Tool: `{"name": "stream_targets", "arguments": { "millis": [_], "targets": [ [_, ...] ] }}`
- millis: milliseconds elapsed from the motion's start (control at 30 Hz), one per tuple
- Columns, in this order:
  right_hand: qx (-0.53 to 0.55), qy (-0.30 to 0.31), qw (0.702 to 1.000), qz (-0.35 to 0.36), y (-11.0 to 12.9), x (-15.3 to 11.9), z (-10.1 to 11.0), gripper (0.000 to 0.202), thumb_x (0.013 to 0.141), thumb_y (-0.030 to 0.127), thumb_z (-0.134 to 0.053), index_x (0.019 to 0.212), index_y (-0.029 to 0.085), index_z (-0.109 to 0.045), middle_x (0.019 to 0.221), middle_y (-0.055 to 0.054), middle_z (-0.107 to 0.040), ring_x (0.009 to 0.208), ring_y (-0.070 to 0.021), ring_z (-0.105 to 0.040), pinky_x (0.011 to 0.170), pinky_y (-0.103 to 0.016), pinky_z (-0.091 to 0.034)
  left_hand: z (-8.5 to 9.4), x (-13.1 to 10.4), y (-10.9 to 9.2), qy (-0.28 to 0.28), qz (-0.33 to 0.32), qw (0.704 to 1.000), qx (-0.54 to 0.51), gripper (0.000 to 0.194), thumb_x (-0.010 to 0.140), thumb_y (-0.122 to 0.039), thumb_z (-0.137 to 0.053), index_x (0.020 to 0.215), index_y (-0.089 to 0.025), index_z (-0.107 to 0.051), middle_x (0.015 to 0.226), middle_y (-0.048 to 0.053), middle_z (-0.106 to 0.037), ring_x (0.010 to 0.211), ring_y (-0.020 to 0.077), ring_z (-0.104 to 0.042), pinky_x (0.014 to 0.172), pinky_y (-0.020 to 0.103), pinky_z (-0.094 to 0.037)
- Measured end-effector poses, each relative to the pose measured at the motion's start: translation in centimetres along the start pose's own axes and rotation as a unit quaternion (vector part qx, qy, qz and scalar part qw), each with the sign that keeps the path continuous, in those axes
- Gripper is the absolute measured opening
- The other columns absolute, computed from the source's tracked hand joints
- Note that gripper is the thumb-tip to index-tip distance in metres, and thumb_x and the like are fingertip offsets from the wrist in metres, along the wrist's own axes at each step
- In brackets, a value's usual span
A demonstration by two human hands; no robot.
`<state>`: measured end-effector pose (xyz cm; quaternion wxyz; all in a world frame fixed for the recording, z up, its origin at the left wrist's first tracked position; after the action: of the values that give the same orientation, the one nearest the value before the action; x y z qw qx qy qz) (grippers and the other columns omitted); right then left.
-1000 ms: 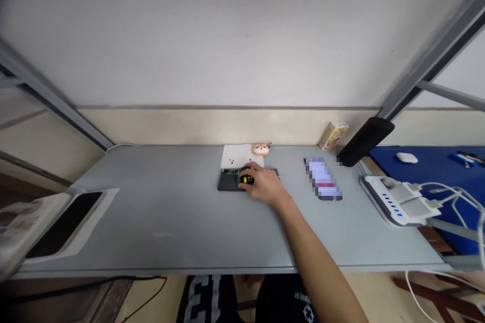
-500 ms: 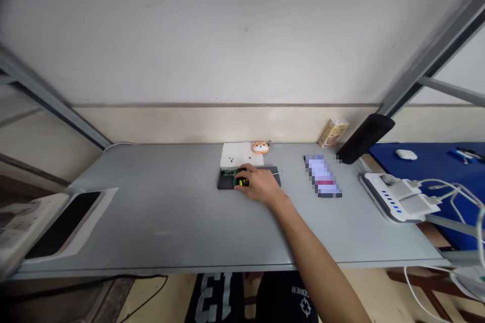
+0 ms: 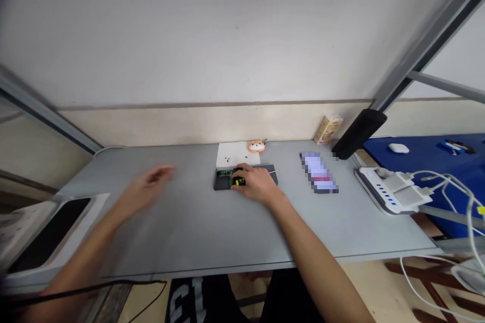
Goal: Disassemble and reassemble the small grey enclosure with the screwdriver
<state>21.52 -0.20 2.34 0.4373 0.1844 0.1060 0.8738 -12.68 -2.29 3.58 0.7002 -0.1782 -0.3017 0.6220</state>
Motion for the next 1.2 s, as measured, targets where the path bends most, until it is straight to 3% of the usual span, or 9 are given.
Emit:
{"name": "stream_targets", "arguments": {
  "millis": [133, 200, 300, 433, 667, 867, 1033, 1200],
  "targets": [
    [-0.001, -0.008, 1.000, -0.001, 0.1, 0.1, 0.1, 0.032, 0.095, 0.049, -0.063, 0.119, 0.031, -0.073, 0.141, -0.001, -0.065, 0.100, -0.0225, -0.073, 0.084, -0.037, -0.056, -5.8, 2.8, -2.2, 0.096, -0.078, 0.992, -0.036, 0.038, 0.102, -0.041, -0.046, 0.125, -0.020, -0.068, 0.105, 0.006, -0.074, 0.084, 0.0186, -0.067, 0.078, 0.032, -0.055],
    [-0.002, -0.005, 1.000, 0.000, 0.2, 0.1, 0.1, 0.032, 0.094, 0.049, -0.065, 0.119, 0.031, -0.073, 0.139, -0.001, -0.065, 0.101, -0.0233, -0.073, 0.083, -0.036, -0.056, -7.9, 3.8, -3.3, 0.093, -0.112, 0.989, -0.021, 0.034, 0.101, -0.037, -0.046, 0.115, -0.020, -0.072, 0.105, 0.007, -0.075, 0.089, 0.0209, -0.068, 0.082, 0.034, -0.055],
    [-0.003, 0.001, 1.000, 0.001, 0.2, 0.1, 0.0, 0.033, 0.093, 0.048, -0.067, 0.120, 0.031, -0.073, 0.138, -0.002, -0.066, 0.101, -0.0240, -0.073, 0.082, -0.036, -0.056, -9.2, 4.3, -3.7, 0.074, -0.125, 0.989, -0.019, 0.029, 0.098, -0.031, -0.049, 0.110, -0.020, -0.073, 0.102, 0.008, -0.074, 0.090, 0.0221, -0.067, 0.084, 0.037, -0.055],
    [0.000, -0.006, 1.000, 0.000, 0.0, 0.1, -0.2, 0.032, 0.094, 0.047, -0.065, 0.121, 0.032, -0.072, 0.140, -0.003, -0.065, 0.102, -0.0239, -0.073, 0.083, -0.037, -0.056, -9.5, 3.7, -3.0, 0.060, -0.131, 0.989, -0.044, 0.028, 0.097, -0.026, -0.051, 0.115, -0.020, -0.072, 0.107, 0.009, -0.072, 0.097, 0.0219, -0.067, 0.088, 0.039, -0.056],
    [0.002, -0.004, 1.000, -0.003, 0.1, 0.1, -0.2, 0.032, 0.095, 0.047, -0.063, 0.121, 0.031, -0.072, 0.146, -0.003, -0.062, 0.104, -0.0254, -0.074, 0.087, -0.040, -0.058, -9.2, 3.3, -2.7, 0.084, -0.172, 0.979, -0.062, 0.037, 0.096, -0.021, -0.054, 0.131, -0.024, -0.066, 0.125, 0.009, -0.069, 0.115, 0.0236, -0.064, 0.104, 0.044, -0.052],
    [-0.003, -0.008, 1.000, -0.011, 0.4, 0.0, 0.0, 0.032, 0.096, 0.049, -0.061, 0.123, 0.034, -0.072, 0.148, -0.001, -0.060, 0.102, -0.0265, -0.074, 0.085, -0.043, -0.059, -9.3, 3.2, -2.7, 0.072, -0.151, 0.984, -0.066, 0.038, 0.097, -0.026, -0.055, 0.133, -0.025, -0.066, 0.119, 0.007, -0.071, 0.109, 0.0227, -0.066, 0.101, 0.041, -0.053],
    [-0.035, 0.016, 0.999, -0.005, 0.5, -0.1, -0.1, 0.033, 0.095, 0.046, -0.064, 0.124, 0.033, -0.071, 0.144, -0.002, -0.063, 0.097, -0.0276, -0.075, 0.079, -0.043, -0.059, -9.3, 3.1, -2.8, 0.075, -0.137, 0.986, -0.055, 0.037, 0.096, -0.025, -0.055, 0.131, -0.025, -0.066, 0.108, 0.006, -0.071, 0.091, 0.0195, -0.065, 0.090, 0.038, -0.056],
    [-0.030, 0.035, 0.999, -0.014, 0.3, -0.2, 0.3, 0.057, 0.087, 0.046, -0.075, 0.140, 0.036, -0.059, 0.151, -0.005, -0.057, 0.099, -0.0292, -0.074, 0.081, -0.043, -0.058, -8.6, 2.7, -3.9, 0.018, -0.186, 0.982, -0.014, 0.040, 0.093, -0.016, -0.051, 0.131, -0.024, -0.063, 0.118, 0.007, -0.068, 0.107, 0.0225, -0.063, 0.098, 0.041, -0.052]
  ]
}}
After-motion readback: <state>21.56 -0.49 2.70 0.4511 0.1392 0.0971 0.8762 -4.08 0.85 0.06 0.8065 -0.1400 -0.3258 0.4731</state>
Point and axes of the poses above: each hand's wrist, its own x-axis towards the middle knuckle, its own z-axis out of the back of the hand, y = z × x, the point moved 1 cm from there along x, towards the middle knuckle
